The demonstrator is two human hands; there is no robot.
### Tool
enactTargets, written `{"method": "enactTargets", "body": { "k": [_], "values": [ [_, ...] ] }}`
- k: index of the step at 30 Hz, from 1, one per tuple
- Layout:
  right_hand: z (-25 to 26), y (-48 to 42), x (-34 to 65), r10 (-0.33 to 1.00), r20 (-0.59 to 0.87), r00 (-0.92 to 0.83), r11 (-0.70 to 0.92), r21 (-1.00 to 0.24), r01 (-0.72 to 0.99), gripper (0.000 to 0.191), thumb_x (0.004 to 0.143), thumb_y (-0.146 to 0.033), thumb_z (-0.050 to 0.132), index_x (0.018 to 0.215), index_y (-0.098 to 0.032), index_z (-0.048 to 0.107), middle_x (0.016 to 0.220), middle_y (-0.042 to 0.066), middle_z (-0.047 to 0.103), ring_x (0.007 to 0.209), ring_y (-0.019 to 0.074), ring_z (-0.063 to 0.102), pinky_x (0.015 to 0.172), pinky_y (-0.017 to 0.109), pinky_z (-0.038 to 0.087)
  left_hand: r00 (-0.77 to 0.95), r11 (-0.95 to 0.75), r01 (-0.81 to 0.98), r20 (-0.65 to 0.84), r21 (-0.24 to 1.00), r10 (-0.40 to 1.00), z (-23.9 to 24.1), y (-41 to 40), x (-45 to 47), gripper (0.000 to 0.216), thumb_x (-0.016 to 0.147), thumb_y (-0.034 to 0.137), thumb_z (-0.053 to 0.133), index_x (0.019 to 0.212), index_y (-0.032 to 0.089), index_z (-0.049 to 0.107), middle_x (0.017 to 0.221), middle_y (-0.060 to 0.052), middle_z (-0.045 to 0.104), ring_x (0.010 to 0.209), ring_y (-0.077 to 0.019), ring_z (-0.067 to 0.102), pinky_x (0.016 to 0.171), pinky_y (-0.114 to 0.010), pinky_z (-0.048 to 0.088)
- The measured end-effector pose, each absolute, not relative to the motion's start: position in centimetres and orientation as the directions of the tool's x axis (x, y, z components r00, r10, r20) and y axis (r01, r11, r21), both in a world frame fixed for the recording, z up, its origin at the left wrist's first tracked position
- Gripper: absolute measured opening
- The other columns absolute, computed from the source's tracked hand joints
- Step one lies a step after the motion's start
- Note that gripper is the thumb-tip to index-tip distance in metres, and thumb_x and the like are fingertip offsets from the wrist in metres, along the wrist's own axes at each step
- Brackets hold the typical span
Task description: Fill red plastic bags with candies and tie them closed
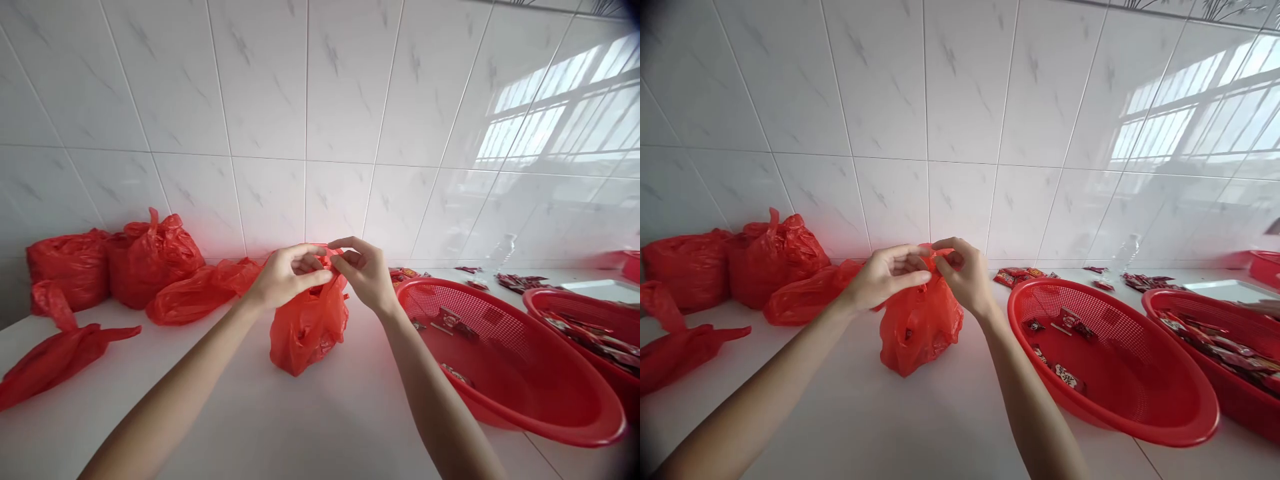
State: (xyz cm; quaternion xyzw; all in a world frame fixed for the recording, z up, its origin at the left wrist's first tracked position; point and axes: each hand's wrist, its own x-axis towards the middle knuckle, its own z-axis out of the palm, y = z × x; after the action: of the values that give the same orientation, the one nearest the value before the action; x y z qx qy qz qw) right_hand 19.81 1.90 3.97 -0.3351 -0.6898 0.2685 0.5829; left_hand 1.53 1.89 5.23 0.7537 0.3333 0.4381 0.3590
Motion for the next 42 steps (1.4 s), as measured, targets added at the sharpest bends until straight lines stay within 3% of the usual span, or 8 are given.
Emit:
{"method": "enactTargets", "body": {
  "k": [3,7,11,14,20,31,37,42],
  "values": [
    [4.5,1.7,19.1,0.734,0.671,-0.110,0.679,-0.714,0.171,0.017,0.086,-0.018,0.057,0.099,-0.019,0.069,0.072,0.000,0.066,0.065,0.0139,0.063,0.063,0.029,0.050,0.433,-0.561,0.212,0.438,0.800,0.788,5.4,1.7,3.1,0.045,0.077,0.033,0.076,0.120,0.023,0.067,0.092,-0.003,0.074,0.087,-0.0210,0.071,0.080,-0.034,0.057],
    [4.5,1.6,19.3,0.681,0.729,-0.071,0.723,-0.653,0.223,0.022,0.088,-0.026,0.063,0.109,-0.021,0.066,0.092,0.004,0.070,0.074,0.0154,0.064,0.071,0.032,0.053,0.375,-0.605,0.273,0.496,0.748,0.783,5.5,2.2,3.7,0.028,0.084,0.033,0.066,0.109,0.021,0.071,0.089,-0.004,0.074,0.083,-0.0207,0.070,0.073,-0.032,0.056],
    [2.0,2.3,20.4,0.718,0.690,-0.086,0.690,-0.692,0.211,0.056,0.079,-0.041,0.077,0.130,-0.027,0.058,0.132,0.009,0.061,0.107,0.0232,0.062,0.093,0.040,0.051,0.307,-0.609,0.278,0.532,0.743,0.789,6.0,2.7,2.9,0.013,0.082,0.027,0.064,0.088,0.018,0.071,0.083,-0.004,0.071,0.076,-0.0179,0.066,0.069,-0.029,0.052],
    [-1.0,2.9,20.5,0.804,0.560,-0.200,0.592,-0.783,0.189,0.078,0.073,-0.046,0.082,0.142,-0.030,0.049,0.145,0.009,0.052,0.131,0.0294,0.050,0.106,0.046,0.043,0.248,-0.600,0.231,0.550,0.766,0.798,6.4,2.9,2.2,0.010,0.081,0.025,0.064,0.077,0.017,0.067,0.073,0.000,0.065,0.068,-0.0136,0.059,0.065,-0.026,0.047],
    [-3.4,2.6,18.1,0.837,0.452,-0.308,0.465,-0.885,-0.036,0.035,0.087,-0.047,0.067,0.114,-0.024,0.066,0.110,0.006,0.069,0.103,0.0258,0.064,0.086,0.039,0.053,0.172,-0.586,0.227,0.560,0.778,0.810,6.8,3.0,1.5,0.025,0.086,0.033,0.061,0.067,0.017,0.060,0.062,0.003,0.049,0.057,-0.0100,0.043,0.054,-0.025,0.033],
    [-2.3,1.9,16.7,0.860,0.488,-0.148,0.446,-0.860,-0.249,0.025,0.086,-0.038,0.069,0.075,-0.021,0.055,0.075,-0.002,0.053,0.068,0.0131,0.049,0.064,0.027,0.041,0.085,-0.547,0.218,0.542,0.808,0.836,7.1,3.5,-1.1,0.025,0.084,0.038,0.065,0.074,0.016,0.068,0.073,-0.002,0.063,0.067,-0.0141,0.055,0.060,-0.026,0.041],
    [-2.6,2.5,16.7,0.931,0.331,-0.152,0.234,-0.864,-0.446,0.014,0.079,-0.031,0.072,0.076,-0.023,0.060,0.077,-0.003,0.058,0.072,0.0141,0.052,0.067,0.026,0.043,0.174,-0.459,0.153,0.433,0.875,0.884,8.1,3.8,-1.9,0.030,0.079,0.038,0.070,0.061,0.015,0.064,0.065,-0.002,0.061,0.064,-0.0140,0.056,0.062,-0.027,0.043],
    [-3.0,2.8,16.6,0.972,0.206,-0.113,0.133,-0.881,-0.454,0.012,0.073,-0.029,0.074,0.081,-0.026,0.066,0.082,-0.002,0.066,0.079,0.0174,0.059,0.074,0.028,0.049,0.231,-0.402,0.061,0.379,0.914,0.896,8.1,3.7,-1.5,0.029,0.079,0.039,0.072,0.064,0.015,0.063,0.073,-0.002,0.064,0.069,-0.0133,0.059,0.067,-0.026,0.046]
  ]
}}
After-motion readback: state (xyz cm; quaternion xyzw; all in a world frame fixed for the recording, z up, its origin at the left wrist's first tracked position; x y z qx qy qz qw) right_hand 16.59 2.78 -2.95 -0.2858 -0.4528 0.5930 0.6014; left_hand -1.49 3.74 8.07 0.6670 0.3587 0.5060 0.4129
